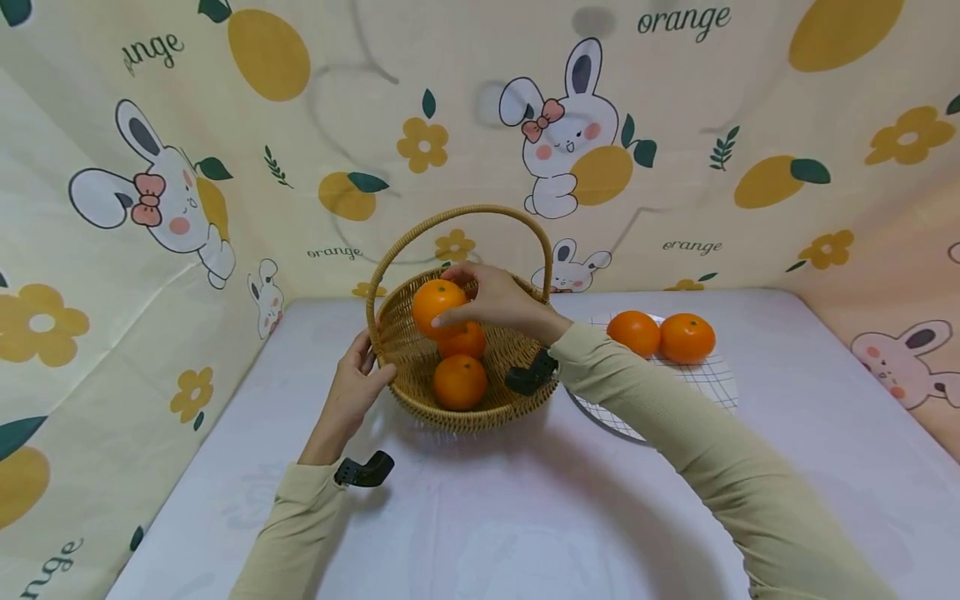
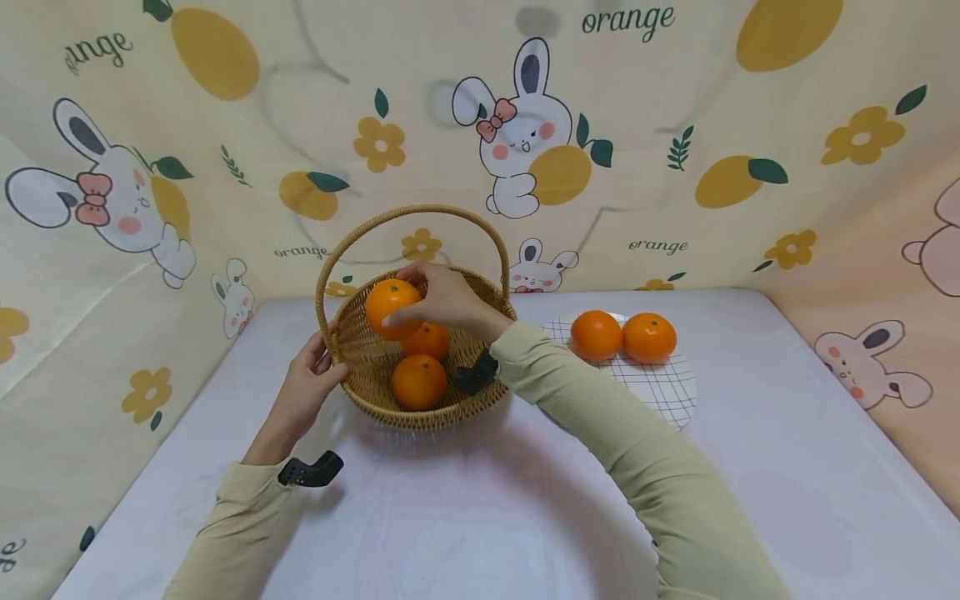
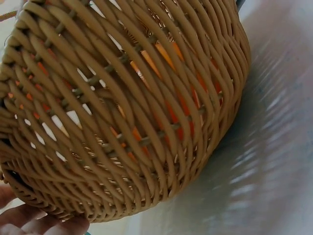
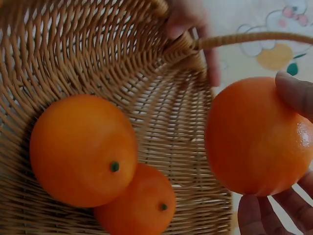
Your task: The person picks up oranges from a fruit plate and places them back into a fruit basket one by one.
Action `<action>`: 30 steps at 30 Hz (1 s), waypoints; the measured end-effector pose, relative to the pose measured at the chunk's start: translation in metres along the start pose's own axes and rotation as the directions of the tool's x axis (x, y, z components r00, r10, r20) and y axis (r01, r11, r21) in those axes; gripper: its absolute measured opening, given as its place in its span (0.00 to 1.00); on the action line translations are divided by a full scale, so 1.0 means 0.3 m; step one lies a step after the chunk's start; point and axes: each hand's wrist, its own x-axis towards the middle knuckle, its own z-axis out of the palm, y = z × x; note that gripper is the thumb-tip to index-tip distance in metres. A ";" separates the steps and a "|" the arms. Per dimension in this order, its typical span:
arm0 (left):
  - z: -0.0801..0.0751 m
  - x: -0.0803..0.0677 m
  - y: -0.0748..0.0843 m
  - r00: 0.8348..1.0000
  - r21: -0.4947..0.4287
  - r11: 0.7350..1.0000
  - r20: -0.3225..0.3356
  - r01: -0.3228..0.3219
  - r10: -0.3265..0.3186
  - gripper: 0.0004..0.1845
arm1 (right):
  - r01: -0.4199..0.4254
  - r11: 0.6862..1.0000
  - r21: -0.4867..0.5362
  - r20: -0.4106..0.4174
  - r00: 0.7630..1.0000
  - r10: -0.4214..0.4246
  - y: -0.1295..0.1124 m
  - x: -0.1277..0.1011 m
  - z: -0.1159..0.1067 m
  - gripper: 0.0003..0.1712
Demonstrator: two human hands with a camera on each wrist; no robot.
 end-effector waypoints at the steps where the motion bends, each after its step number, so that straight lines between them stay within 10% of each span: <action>1: 0.000 0.000 0.000 1.000 -0.002 1.000 -0.001 -0.002 0.002 0.39 | 0.001 1.000 -0.006 0.010 1.000 -0.001 0.003 0.012 0.008 0.39; 30: -0.002 0.002 0.001 1.000 0.013 1.000 -0.010 0.027 -0.026 0.39 | 0.009 0.993 -0.120 0.185 0.983 0.013 0.097 0.158 0.162 0.35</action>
